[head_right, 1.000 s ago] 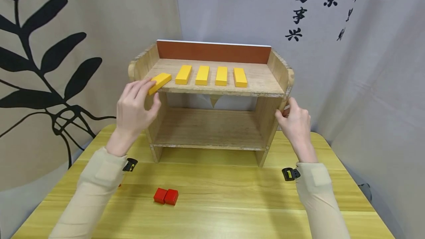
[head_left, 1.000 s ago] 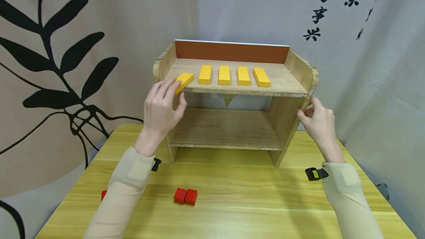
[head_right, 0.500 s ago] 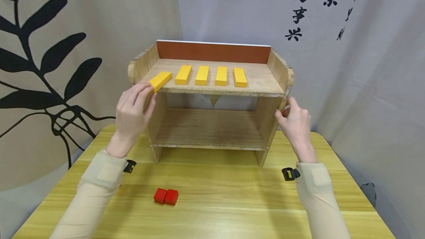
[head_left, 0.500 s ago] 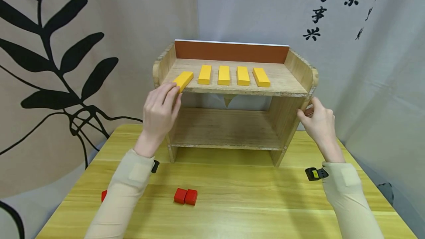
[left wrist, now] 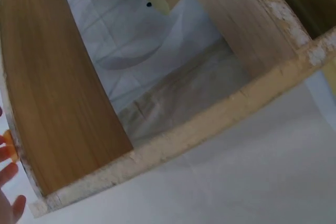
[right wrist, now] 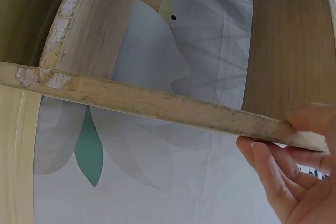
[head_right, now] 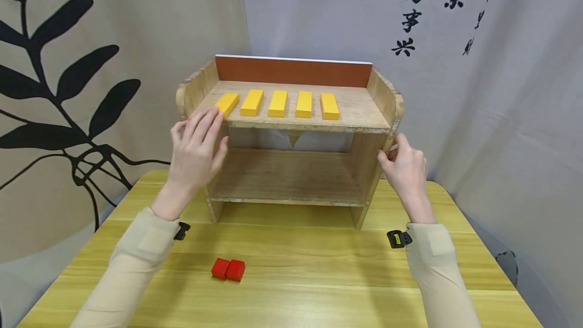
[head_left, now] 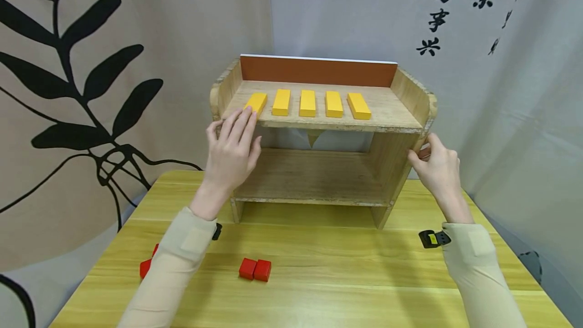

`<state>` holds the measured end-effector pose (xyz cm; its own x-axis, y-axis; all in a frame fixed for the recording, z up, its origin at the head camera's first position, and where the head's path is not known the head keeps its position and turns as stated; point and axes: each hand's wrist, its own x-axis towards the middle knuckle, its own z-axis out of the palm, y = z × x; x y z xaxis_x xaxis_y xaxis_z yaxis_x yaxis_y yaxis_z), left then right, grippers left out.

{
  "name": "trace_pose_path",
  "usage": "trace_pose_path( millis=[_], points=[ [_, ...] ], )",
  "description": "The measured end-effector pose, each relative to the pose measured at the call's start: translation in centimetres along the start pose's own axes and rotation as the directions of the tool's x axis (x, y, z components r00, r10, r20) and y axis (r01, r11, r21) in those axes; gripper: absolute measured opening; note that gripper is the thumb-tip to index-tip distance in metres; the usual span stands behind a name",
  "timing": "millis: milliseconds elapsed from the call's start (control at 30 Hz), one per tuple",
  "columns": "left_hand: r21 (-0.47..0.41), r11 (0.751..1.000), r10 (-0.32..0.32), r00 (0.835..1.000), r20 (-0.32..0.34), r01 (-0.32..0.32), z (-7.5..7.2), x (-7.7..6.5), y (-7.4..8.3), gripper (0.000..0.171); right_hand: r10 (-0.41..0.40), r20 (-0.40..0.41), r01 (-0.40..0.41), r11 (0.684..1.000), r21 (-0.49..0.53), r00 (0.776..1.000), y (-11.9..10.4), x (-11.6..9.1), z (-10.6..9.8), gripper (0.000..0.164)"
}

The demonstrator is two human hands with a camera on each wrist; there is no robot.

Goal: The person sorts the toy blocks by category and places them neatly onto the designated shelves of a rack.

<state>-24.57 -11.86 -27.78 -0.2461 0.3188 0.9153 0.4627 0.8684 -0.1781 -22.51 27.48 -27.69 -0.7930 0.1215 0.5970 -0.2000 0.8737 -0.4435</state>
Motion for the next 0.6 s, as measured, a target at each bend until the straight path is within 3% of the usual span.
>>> trace_pose_path(
  millis=[433, 533, 600],
  points=[
    [0.039, 0.998, -0.053, 0.984, 0.172, 0.047, 0.28, 0.77, 1.00, 0.049, 0.006, -0.002, -0.006, 1.000, -0.005, 1.000, 0.02, -0.06, 0.06, 0.024],
    [0.023, 0.998, -0.057, 0.985, 0.163, 0.054, 0.30, 0.85, 0.98, 0.047, 0.007, 0.000, -0.007, 1.000, -0.003, 1.000, -0.02, -0.05, 0.03, 0.025],
    [0.005, 0.999, -0.045, 0.991, 0.123, 0.045, 0.27, 0.78, 0.93, 0.042, 0.011, 0.004, -0.011, 1.000, -0.002, 1.000, -0.06, -0.04, 0.01, 0.025]
  ],
)
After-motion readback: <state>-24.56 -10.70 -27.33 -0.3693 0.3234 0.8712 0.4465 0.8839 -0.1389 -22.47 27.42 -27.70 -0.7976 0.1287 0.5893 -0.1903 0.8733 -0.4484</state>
